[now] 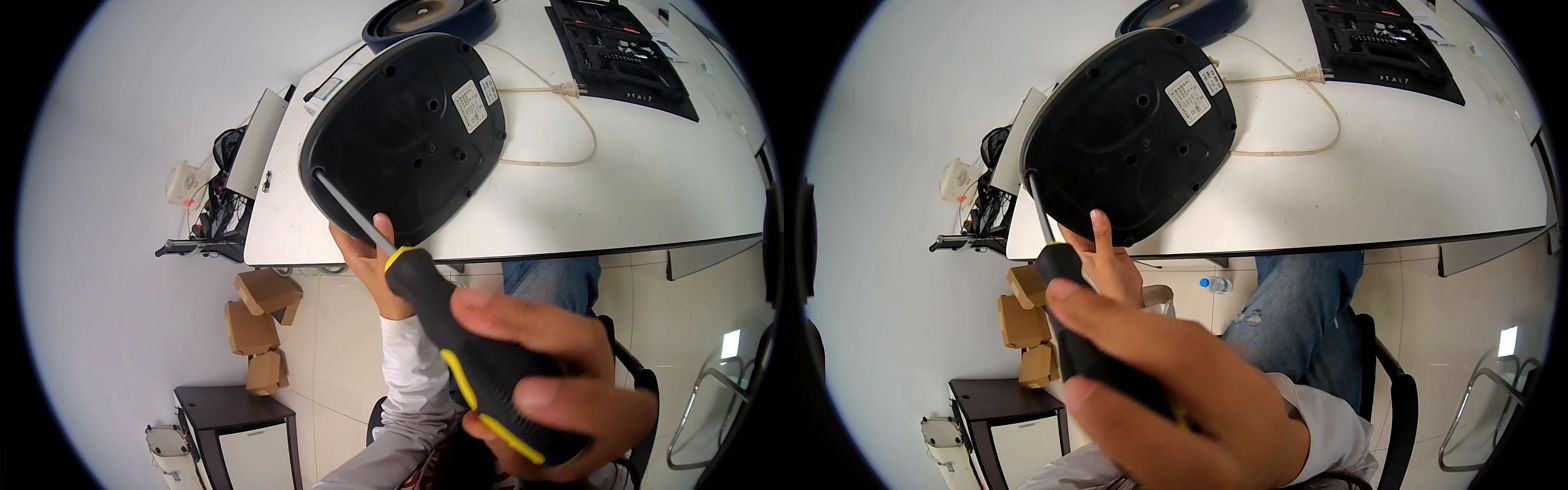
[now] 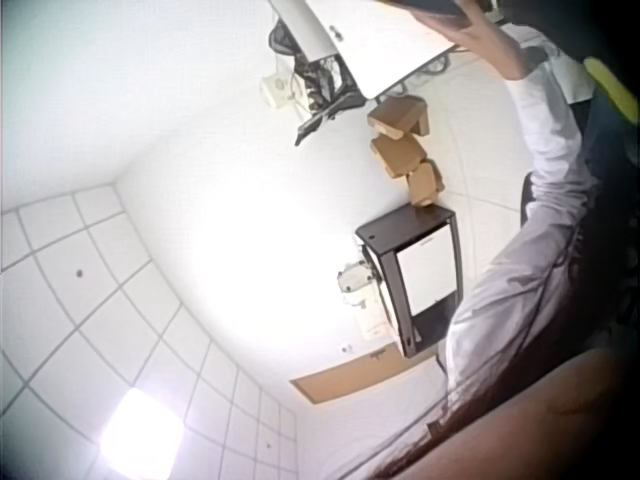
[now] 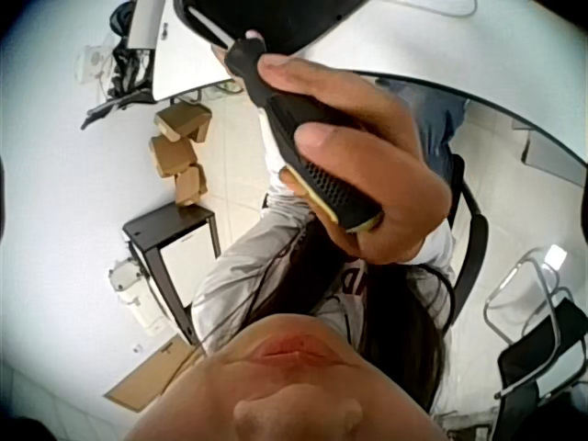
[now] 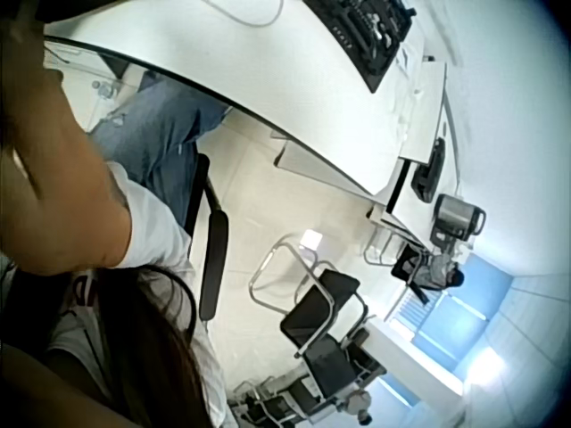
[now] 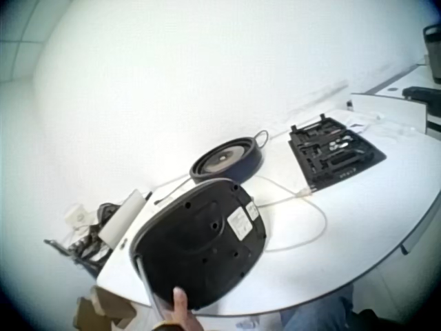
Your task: The person uses a screwdriver to remove screws from the base of a standing fan. They repeatedly insert the screwdriver into screw holes, turn it to loosen screws, and place the removed screws into a nearby toolkit. The fan base is flipped and repositioned several times during the process.
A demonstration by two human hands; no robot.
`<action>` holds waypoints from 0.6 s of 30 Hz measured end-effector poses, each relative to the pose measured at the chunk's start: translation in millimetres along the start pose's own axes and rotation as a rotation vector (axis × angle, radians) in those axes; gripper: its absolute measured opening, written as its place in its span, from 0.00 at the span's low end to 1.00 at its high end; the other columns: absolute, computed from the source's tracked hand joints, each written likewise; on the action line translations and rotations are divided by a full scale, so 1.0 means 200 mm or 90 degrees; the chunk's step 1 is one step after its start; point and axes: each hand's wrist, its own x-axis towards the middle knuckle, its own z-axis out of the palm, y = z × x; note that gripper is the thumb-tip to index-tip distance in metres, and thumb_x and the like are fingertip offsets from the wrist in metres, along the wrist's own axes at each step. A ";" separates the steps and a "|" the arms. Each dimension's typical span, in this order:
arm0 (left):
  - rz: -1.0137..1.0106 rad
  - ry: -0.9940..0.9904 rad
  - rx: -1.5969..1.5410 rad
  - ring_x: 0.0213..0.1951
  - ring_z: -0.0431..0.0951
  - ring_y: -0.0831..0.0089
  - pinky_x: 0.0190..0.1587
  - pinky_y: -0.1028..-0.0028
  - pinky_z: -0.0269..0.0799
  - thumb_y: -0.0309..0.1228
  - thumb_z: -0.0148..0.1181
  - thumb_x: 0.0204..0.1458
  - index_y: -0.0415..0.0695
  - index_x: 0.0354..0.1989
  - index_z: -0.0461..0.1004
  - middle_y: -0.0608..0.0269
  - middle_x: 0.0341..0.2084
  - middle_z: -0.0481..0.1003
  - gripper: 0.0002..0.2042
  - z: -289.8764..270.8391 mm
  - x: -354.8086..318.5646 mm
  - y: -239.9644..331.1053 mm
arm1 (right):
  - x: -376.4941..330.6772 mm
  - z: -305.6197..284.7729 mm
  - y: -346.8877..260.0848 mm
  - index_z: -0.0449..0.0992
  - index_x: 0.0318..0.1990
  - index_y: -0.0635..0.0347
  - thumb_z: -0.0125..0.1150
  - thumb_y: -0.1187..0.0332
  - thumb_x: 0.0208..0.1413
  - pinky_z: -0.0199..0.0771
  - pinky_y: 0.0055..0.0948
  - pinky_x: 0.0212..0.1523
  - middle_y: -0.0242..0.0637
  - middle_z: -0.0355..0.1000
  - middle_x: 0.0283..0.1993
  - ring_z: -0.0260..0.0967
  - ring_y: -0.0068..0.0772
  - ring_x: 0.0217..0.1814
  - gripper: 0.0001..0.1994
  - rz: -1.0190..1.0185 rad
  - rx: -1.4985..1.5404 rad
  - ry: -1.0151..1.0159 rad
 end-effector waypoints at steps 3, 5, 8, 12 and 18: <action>0.002 -0.048 -0.046 0.57 0.62 0.70 0.60 0.73 0.55 0.30 0.56 0.55 0.40 0.63 0.54 0.57 0.58 0.61 0.28 -0.02 0.00 0.00 | -0.04 0.10 0.21 0.63 0.45 0.71 0.57 0.83 0.49 0.72 0.54 0.49 0.70 0.64 0.47 0.69 0.63 0.47 0.16 -0.279 0.084 0.079; -0.006 -0.064 -0.057 0.58 0.62 0.69 0.60 0.72 0.55 0.29 0.56 0.55 0.40 0.64 0.53 0.57 0.59 0.60 0.29 0.01 0.00 0.00 | -0.03 0.10 0.22 0.64 0.44 0.71 0.58 0.83 0.48 0.73 0.52 0.48 0.69 0.66 0.46 0.70 0.61 0.46 0.15 -0.297 0.073 0.118; 0.002 -0.069 -0.065 0.58 0.62 0.69 0.61 0.72 0.55 0.30 0.56 0.55 0.40 0.64 0.52 0.57 0.59 0.60 0.29 -0.01 0.00 -0.02 | 0.01 0.25 0.22 0.66 0.42 0.72 0.60 0.82 0.46 0.75 0.46 0.47 0.67 0.67 0.45 0.71 0.57 0.46 0.15 -0.300 0.152 0.284; -0.039 0.009 -0.041 0.51 0.66 0.69 0.55 0.73 0.58 0.40 0.62 0.52 0.41 0.56 0.60 0.61 0.49 0.65 0.28 -0.04 -0.02 -0.04 | 0.00 0.22 0.19 0.69 0.40 0.70 0.62 0.80 0.46 0.78 0.34 0.42 0.63 0.69 0.42 0.74 0.48 0.42 0.13 -0.232 -0.021 0.242; -0.059 -0.019 -0.064 0.51 0.65 0.72 0.55 0.76 0.58 0.35 0.61 0.52 0.42 0.56 0.60 0.62 0.49 0.64 0.25 -0.03 -0.02 -0.02 | 0.04 -0.07 -0.22 0.64 0.48 0.53 0.71 0.73 0.39 0.80 0.26 0.37 0.50 0.65 0.45 0.72 0.36 0.39 0.27 0.154 -0.398 -0.073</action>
